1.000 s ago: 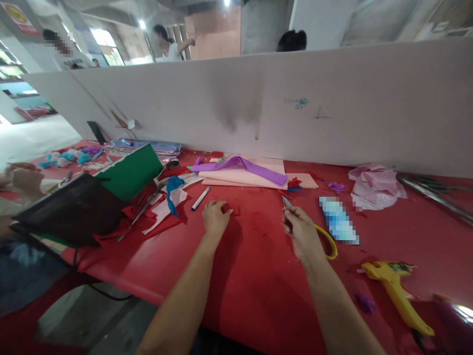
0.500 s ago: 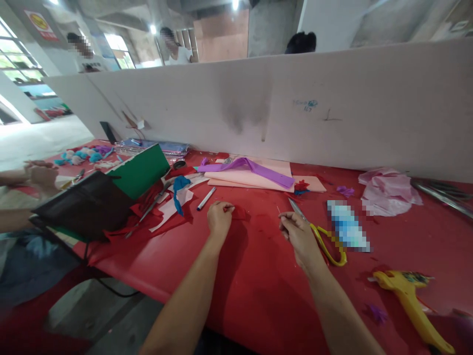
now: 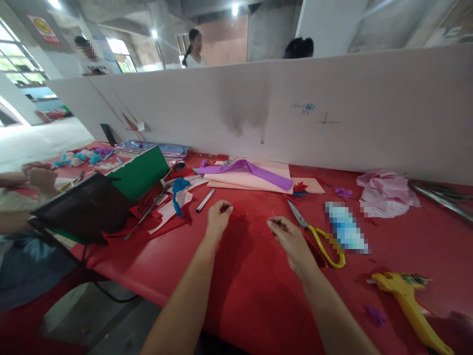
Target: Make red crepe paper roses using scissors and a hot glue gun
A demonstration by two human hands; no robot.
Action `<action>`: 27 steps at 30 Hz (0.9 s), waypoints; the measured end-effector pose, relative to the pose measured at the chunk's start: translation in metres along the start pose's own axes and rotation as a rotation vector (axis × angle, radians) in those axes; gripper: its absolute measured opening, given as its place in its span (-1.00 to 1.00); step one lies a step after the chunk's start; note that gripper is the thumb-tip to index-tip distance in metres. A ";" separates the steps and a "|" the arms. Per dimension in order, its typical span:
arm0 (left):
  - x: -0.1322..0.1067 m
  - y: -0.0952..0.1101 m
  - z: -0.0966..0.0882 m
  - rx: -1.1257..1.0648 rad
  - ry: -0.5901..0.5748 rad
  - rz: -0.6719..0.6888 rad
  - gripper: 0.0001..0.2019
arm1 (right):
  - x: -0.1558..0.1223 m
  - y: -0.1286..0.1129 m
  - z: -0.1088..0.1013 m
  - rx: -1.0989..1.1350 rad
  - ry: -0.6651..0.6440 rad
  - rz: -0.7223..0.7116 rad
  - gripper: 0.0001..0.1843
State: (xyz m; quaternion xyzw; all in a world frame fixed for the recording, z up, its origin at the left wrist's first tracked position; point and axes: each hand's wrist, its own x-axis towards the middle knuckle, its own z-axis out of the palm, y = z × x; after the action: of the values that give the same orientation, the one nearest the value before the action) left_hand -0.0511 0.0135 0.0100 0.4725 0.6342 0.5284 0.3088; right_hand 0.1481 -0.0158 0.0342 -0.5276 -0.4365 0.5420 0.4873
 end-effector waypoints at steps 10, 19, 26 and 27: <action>-0.032 0.034 0.014 -0.350 -0.456 -0.093 -0.85 | -0.003 0.000 0.004 0.038 -0.001 -0.043 -0.62; -0.039 0.031 0.023 -0.493 -0.425 -0.273 -0.68 | 0.001 0.005 0.001 0.065 0.043 -0.035 -0.66; -0.041 0.034 0.023 -0.501 -0.410 -0.281 -0.70 | 0.001 0.003 0.001 0.097 0.033 -0.014 -0.70; -0.041 0.036 0.022 -0.500 -0.402 -0.287 -0.69 | 0.001 0.003 0.001 0.107 0.034 -0.010 -0.70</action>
State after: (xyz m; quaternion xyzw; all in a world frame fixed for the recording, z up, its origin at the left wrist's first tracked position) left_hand -0.0071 -0.0160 0.0347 0.3828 0.4717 0.5148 0.6049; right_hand 0.1465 -0.0149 0.0315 -0.5078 -0.4013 0.5531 0.5246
